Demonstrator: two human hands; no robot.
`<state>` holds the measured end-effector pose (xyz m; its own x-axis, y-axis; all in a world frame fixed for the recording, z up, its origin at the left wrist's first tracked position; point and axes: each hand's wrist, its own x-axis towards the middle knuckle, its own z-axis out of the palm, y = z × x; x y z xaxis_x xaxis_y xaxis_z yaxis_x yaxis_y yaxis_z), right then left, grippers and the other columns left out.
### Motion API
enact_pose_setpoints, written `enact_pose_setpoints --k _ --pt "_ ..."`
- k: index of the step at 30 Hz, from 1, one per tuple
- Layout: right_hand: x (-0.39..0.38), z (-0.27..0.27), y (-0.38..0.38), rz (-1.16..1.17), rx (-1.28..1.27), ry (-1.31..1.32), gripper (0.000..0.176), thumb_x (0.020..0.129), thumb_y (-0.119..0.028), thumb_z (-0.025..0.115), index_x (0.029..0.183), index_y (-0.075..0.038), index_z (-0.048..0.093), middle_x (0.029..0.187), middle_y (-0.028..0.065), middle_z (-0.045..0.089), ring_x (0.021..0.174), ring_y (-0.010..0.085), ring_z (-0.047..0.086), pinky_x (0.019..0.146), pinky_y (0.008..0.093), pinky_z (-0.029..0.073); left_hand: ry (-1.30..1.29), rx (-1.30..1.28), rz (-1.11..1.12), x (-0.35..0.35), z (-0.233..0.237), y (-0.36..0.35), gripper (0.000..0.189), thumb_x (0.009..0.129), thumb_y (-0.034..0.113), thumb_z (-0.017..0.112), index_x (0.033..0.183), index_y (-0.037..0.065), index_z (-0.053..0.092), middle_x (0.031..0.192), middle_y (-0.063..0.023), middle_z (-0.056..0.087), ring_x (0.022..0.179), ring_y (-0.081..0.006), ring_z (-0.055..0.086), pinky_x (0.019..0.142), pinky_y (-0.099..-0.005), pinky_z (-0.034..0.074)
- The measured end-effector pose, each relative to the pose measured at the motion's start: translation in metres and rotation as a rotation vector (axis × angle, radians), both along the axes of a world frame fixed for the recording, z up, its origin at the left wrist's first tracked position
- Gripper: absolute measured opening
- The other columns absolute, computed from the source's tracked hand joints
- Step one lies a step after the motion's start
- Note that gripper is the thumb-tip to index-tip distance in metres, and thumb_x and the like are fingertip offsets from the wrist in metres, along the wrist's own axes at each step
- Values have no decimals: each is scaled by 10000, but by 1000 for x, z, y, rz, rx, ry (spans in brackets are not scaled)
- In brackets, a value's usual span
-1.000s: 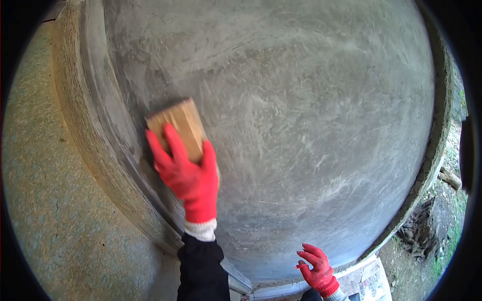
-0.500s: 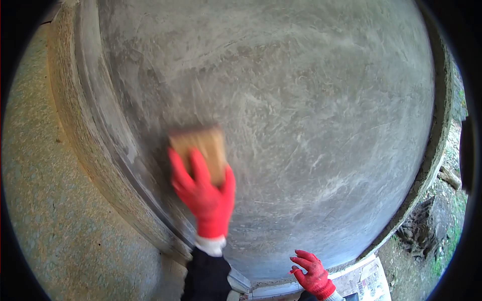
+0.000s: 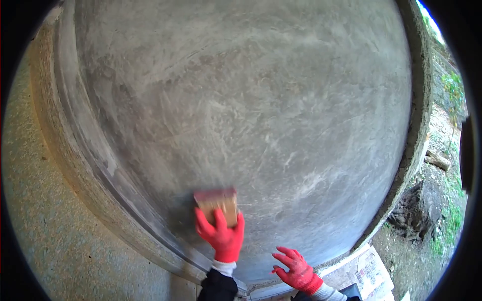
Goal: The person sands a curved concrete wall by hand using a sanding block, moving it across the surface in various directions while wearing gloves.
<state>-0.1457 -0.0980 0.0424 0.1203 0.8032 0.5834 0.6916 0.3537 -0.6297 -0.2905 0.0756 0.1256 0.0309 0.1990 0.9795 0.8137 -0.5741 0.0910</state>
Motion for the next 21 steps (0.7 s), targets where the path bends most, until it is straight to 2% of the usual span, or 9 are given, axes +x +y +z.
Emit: enact_pose_setpoints --k 3,6,9,11,12,14,15,18,21 --pt "-1 42 24 -41 162 -15 549 731 -109 757 1246 -65 573 1295 172 533 1120 362 547 920 425 469 -33 40 7 17 121 -2 767 714 329 793 1360 114 439 1496 -280 261 1193 -486 415 948 -555 377" --pt "-7 58 35 -129 296 -71 667 702 -128 784 1310 -61 519 1331 191 490 1156 380 519 942 437 458 -94 82 12 27 129 -2 763 730 314 788 1372 101 437 1503 -270 259 1197 -472 421 957 -537 379" --pt "-20 42 48 -217 335 -160 744 679 -164 795 1349 -75 484 1354 195 461 1189 386 490 968 444 446 -36 -17 -77 31 32 -13 795 719 353 801 1360 93 410 1486 -292 269 1225 -497 405 953 -563 373" --pt "-32 12 63 -313 338 -226 683 724 -229 736 1343 -94 481 1356 195 459 1212 378 472 1010 461 418 -25 -251 -238 33 -32 -29 753 807 322 732 1419 93 356 1489 -306 240 1268 -493 375 999 -559 352" --pt "-33 0 73 -350 330 -222 683 724 -229 736 1343 -94 481 1356 195 459 1212 378 472 1010 461 418 -10 -255 -273 42 -36 -36 753 807 322 732 1419 93 356 1489 -306 240 1268 -493 375 999 -559 352" --pt "-31 -15 92 -489 424 -238 587 786 -252 659 1323 -91 485 1354 189 462 1211 375 474 1025 484 399 -418 -555 -637 52 -34 -53 629 902 259 620 1437 68 350 1503 -317 187 1294 -468 368 1024 -509 365" --pt "-26 -10 102 -528 447 -310 535 819 -272 604 1313 -103 487 1350 210 454 1196 387 476 1010 511 393 -279 -513 -566 55 -30 -59 551 949 189 520 1449 38 346 1518 -310 149 1322 -431 356 1033 -452 387" --pt "5 17 115 -649 518 -289 583 811 -307 618 1341 -118 465 1349 243 440 1181 401 474 997 511 384 67 -503 -657 55 -13 -73 549 937 160 517 1442 13 358 1534 -295 123 1347 -426 327 1051 -447 374" --pt "76 57 98 -655 595 -317 895 668 -447 739 1405 -76 395 1398 305 358 1204 438 438 1016 515 346 46 -478 -709 44 -4 -67 558 940 142 489 1452 -7 323 1540 -279 141 1374 -433 291 1084 -471 332"
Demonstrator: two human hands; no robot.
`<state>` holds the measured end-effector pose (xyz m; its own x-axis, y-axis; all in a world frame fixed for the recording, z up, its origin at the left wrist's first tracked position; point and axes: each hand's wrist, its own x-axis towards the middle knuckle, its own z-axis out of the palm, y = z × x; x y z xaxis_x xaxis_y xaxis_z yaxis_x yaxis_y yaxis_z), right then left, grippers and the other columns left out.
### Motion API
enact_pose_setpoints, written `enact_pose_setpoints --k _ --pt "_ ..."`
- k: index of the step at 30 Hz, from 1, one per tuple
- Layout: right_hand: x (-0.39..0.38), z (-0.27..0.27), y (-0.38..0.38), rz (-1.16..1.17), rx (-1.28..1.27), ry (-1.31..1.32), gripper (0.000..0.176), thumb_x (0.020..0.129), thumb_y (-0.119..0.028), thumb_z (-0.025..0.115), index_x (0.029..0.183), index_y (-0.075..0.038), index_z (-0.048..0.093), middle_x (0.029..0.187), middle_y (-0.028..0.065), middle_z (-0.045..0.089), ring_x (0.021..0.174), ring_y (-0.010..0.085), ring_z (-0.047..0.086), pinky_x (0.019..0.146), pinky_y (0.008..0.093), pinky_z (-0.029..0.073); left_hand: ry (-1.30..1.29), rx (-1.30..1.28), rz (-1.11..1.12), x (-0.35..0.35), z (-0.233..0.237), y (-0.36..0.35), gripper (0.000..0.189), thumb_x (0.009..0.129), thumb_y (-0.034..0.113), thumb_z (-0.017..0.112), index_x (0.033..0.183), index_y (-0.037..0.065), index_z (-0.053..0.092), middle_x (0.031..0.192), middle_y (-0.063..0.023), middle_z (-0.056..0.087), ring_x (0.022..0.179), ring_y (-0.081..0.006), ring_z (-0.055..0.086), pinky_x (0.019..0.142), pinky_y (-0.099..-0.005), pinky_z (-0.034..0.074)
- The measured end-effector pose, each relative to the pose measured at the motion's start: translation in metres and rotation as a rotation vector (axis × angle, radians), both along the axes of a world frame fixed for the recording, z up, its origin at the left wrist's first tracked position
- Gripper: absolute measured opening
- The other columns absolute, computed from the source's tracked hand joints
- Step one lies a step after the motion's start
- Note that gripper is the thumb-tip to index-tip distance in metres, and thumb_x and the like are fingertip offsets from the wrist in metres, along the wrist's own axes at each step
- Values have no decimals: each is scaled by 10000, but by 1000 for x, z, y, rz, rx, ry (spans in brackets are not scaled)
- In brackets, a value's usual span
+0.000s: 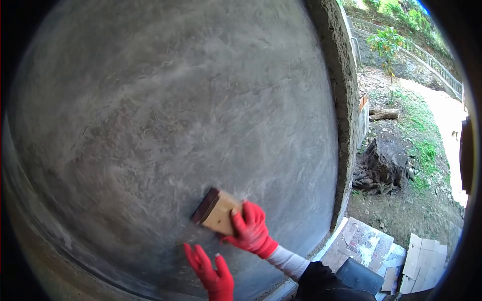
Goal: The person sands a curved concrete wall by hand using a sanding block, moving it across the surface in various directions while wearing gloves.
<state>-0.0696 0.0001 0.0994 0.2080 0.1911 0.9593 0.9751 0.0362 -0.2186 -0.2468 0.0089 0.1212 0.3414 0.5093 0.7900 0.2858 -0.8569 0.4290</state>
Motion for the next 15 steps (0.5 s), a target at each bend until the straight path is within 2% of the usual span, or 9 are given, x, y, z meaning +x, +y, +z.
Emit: enact_pose_setpoints --k 2,3,5,7,10,11,12,13,15 --pt "68 35 -17 -191 9 191 1022 630 -452 762 1439 -9 323 1432 335 295 1257 486 371 1044 534 309 -55 17 12 -16 -4 9 547 943 127 471 1446 -28 321 1547 -261 155 1390 -421 273 1100 -471 308" --pt "110 54 -24 -253 35 304 1053 658 -435 745 1462 36 254 1459 343 253 1322 507 288 1081 539 263 -69 16 100 -26 -5 14 552 941 116 467 1449 -30 311 1543 -261 171 1397 -429 258 1106 -481 297" --pt "197 92 -34 -376 202 543 1049 701 -443 732 1481 31 214 1488 314 245 1383 449 241 1126 465 236 -84 4 189 -33 5 8 556 939 106 463 1452 -32 301 1539 -262 187 1403 -437 242 1111 -491 287" --pt "266 127 -55 -328 329 730 998 725 -424 727 1471 31 245 1489 295 264 1377 428 264 1121 435 259 1 135 368 -29 26 -3 555 939 321 529 1377 9 394 1445 -297 332 1279 -509 377 1033 -613 300" --pt "282 132 -65 -237 459 738 941 733 -407 729 1447 31 300 1456 288 311 1347 417 309 1098 433 296 54 206 368 0 35 -4 515 973 253 474 1399 -17 369 1456 -277 336 1306 -511 345 1071 -632 240" --pt "265 111 -59 -317 341 542 901 721 -397 738 1411 33 350 1406 298 348 1288 445 362 1059 453 337 48 207 363 15 34 0 515 973 253 474 1399 -17 369 1456 -277 336 1306 -511 345 1071 -632 240" --pt "234 80 -56 -353 198 334 917 669 -387 767 1393 16 375 1350 301 382 1224 471 400 1019 474 363 18 255 339 32 32 8 530 952 169 467 1425 -26 331 1496 -265 271 1359 -475 287 1099 -572 248" --pt "198 42 -58 -313 67 121 897 614 -384 791 1365 -53 429 1313 282 409 1144 467 455 955 511 398 -10 304 314 50 33 16 560 930 85 460 1451 -36 293 1536 -253 206 1412 -438 228 1126 -511 256" --pt "165 -43 -45 18 -20 -372 856 568 -409 815 1317 -170 478 1266 261 447 1039 402 523 861 556 430 -9 402 293 84 44 25 558 930 80 462 1451 -32 297 1540 -246 203 1413 -440 225 1129 -528 242"
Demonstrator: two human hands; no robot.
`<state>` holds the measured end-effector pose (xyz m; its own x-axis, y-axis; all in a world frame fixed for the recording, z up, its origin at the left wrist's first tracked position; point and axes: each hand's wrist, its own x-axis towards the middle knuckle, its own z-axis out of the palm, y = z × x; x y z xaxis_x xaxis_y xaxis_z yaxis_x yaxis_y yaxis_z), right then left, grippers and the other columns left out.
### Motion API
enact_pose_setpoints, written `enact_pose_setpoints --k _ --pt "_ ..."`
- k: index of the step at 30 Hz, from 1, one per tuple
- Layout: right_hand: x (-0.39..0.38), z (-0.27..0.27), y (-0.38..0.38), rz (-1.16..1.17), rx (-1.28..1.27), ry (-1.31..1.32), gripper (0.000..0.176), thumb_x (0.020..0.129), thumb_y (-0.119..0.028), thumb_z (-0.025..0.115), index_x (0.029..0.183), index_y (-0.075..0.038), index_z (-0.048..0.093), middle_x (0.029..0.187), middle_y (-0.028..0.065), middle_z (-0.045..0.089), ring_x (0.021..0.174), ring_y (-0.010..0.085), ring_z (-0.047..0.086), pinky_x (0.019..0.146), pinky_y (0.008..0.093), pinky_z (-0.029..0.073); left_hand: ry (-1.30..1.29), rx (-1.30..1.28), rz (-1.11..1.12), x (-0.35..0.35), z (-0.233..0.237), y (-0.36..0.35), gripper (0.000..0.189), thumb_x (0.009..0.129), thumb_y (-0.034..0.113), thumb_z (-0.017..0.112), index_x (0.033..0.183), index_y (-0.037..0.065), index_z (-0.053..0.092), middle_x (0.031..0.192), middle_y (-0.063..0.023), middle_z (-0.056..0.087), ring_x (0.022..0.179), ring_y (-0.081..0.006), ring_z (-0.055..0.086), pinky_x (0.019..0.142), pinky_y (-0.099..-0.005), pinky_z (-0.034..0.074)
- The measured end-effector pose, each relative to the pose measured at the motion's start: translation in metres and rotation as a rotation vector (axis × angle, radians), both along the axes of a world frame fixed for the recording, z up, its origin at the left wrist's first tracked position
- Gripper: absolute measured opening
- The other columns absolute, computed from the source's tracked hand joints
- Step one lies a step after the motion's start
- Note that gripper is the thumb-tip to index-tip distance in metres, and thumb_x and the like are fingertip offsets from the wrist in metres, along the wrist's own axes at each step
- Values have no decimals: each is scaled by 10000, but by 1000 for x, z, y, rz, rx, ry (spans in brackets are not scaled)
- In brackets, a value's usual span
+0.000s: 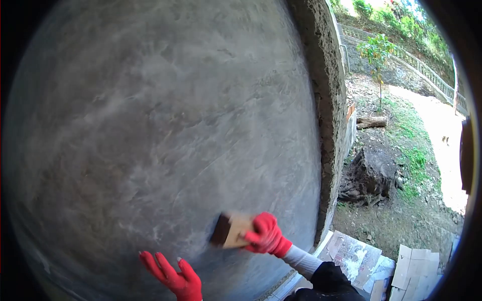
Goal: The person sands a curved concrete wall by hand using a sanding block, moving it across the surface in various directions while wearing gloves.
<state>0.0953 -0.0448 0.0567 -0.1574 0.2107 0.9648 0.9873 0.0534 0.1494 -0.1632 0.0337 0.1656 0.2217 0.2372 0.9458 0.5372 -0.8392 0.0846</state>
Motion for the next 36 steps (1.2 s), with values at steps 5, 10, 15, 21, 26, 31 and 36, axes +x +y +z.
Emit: enact_pose_setpoints --k 5,10,15,21,26,31,36 --pt "105 69 -36 -238 109 341 955 651 -458 776 1416 -54 373 1357 324 371 1180 481 440 985 553 358 33 218 157 41 18 15 541 942 100 467 1445 -24 315 1539 -230 225 1416 -447 210 1130 -570 213" --pt "213 192 -53 -359 327 724 925 679 -355 777 1420 -14 340 1407 311 308 1230 480 379 1029 501 340 96 289 462 52 25 20 510 994 218 408 1433 -31 340 1514 -235 286 1400 -467 230 1121 -593 208" --pt "115 16 -44 15 23 116 825 614 -472 817 1353 -342 473 1164 165 503 969 348 542 871 508 447 130 260 468 57 40 -2 495 980 244 464 1395 -9 370 1436 -284 359 1308 -518 336 1080 -652 226" --pt "195 99 -71 -83 101 156 889 645 -461 806 1409 -212 427 1266 244 453 1071 410 507 919 501 429 156 244 512 63 42 -7 475 990 232 440 1391 -10 362 1423 -296 363 1302 -531 334 1076 -661 231" --pt "245 150 -68 -302 258 530 1036 619 -466 824 1432 -39 345 1375 338 335 1181 507 422 980 545 366 132 246 530 67 46 -12 435 995 237 430 1328 -40 396 1393 -315 378 1279 -549 342 1065 -662 253" --pt "156 -9 -56 26 -80 -106 777 630 -472 807 1330 -406 476 1169 140 512 992 338 540 857 493 454 137 186 601 71 44 -17 432 1003 271 425 1271 -68 423 1374 -332 385 1268 -556 344 1058 -653 272" --pt "209 60 -78 -27 42 163 938 646 -456 817 1452 -299 364 1212 192 495 1040 360 536 884 519 443 130 200 587 69 41 -11 445 1001 280 431 1279 -68 423 1380 -337 377 1277 -556 337 1060 -654 268"
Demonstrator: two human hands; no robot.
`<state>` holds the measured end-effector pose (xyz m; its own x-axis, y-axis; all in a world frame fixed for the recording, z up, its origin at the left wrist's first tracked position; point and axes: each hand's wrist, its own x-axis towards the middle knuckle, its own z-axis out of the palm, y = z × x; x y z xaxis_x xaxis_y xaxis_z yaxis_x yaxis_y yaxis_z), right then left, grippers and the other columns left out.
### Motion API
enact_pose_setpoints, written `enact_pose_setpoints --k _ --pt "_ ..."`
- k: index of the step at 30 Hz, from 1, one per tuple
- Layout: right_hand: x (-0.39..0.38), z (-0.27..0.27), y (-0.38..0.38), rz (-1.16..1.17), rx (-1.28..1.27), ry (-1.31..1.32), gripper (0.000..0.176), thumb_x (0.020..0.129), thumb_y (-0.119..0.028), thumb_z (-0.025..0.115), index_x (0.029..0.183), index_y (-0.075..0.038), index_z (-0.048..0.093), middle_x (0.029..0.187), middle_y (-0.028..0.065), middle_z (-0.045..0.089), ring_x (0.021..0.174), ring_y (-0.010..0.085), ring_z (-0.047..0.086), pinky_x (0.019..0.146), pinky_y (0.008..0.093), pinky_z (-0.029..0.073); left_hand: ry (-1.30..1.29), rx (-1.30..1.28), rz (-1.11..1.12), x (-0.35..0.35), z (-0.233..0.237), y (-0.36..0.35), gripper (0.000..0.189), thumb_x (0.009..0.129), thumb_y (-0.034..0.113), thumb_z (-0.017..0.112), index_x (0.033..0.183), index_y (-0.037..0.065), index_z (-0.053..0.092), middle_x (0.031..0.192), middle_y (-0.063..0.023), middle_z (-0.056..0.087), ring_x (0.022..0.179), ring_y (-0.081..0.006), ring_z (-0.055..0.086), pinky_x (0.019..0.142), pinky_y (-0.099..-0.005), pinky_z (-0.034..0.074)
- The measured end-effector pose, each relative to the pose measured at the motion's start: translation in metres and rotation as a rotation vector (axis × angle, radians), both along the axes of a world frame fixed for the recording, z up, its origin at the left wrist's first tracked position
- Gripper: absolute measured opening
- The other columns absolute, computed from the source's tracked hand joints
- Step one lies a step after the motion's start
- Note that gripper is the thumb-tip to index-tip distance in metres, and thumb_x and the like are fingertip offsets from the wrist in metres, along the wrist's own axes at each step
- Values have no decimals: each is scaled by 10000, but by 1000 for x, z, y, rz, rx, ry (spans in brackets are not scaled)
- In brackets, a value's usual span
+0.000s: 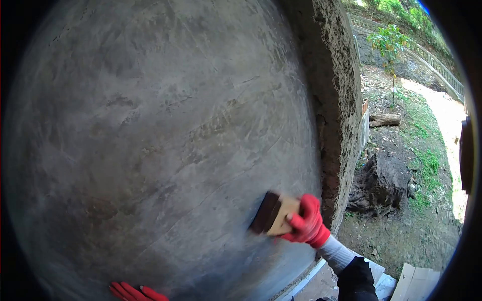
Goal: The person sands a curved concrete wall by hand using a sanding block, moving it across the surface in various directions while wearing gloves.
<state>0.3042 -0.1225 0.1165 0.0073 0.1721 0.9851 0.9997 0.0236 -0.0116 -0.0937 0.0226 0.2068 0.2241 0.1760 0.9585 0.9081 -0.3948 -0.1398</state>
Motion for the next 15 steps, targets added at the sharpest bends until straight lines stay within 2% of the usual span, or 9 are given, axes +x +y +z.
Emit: enact_pose_setpoints --k 2,3,6,8,10,11,13,14,15 --pt "39 35 -3 -218 81 383 1030 659 -387 820 1467 -47 280 1396 308 305 1207 482 404 990 529 378 1 -18 13 -1 -1 0 448 1001 279 432 1280 -70 422 1382 -339 374 1278 -555 337 1061 -653 268" --pt "52 46 -3 -243 126 513 1032 659 -354 821 1469 -33 269 1419 315 267 1224 501 377 1020 509 360 1 -29 20 -1 -1 0 454 1001 276 429 1286 -78 417 1383 -340 374 1281 -555 335 1064 -650 266" --pt "0 33 0 -254 71 298 980 670 -308 805 1471 -63 297 1324 270 391 1154 436 465 967 497 414 2 -29 56 2 1 -2 445 996 245 423 1296 -85 413 1380 -337 384 1276 -546 350 1061 -634 282" --pt "-52 -19 17 18 48 -1 897 658 -340 815 1433 -182 393 1158 185 511 977 369 562 800 472 489 10 -16 93 -1 -4 5 432 992 217 420 1301 -85 414 1376 -333 394 1269 -537 369 1055 -622 299" --pt "-74 -71 35 124 -135 -536 784 649 -363 823 1347 -304 472 974 93 530 793 307 565 615 434 463 -19 39 12 -13 -22 29 513 1004 238 371 1433 -41 332 1519 -235 277 1391 -473 248 1121 -582 215" --pt "-71 -65 35 135 -130 -542 784 649 -363 823 1347 -304 472 974 93 530 793 307 565 615 434 463 -24 41 25 -13 -24 29 513 1004 238 371 1433 -41 332 1519 -235 277 1391 -473 248 1121 -582 215" --pt "-55 -30 24 189 -208 -130 693 660 -366 814 1282 -328 510 982 98 503 785 296 547 603 414 439 -33 43 18 -13 -23 30 509 1003 226 353 1432 -48 328 1520 -239 275 1389 -478 249 1122 -572 219" --pt "-30 15 18 101 -38 -200 699 676 -349 798 1298 -242 498 1016 118 492 803 308 545 632 421 445 -39 37 28 -12 -24 31 509 1003 226 353 1432 -48 328 1520 -239 275 1389 -478 249 1122 -572 219" --pt "-18 37 8 -35 26 6 810 674 -314 797 1379 -148 435 1191 198 471 996 399 538 783 478 471 -49 37 -9 -11 -25 32 506 1001 216 350 1432 -47 328 1519 -239 278 1388 -482 248 1120 -576 219"
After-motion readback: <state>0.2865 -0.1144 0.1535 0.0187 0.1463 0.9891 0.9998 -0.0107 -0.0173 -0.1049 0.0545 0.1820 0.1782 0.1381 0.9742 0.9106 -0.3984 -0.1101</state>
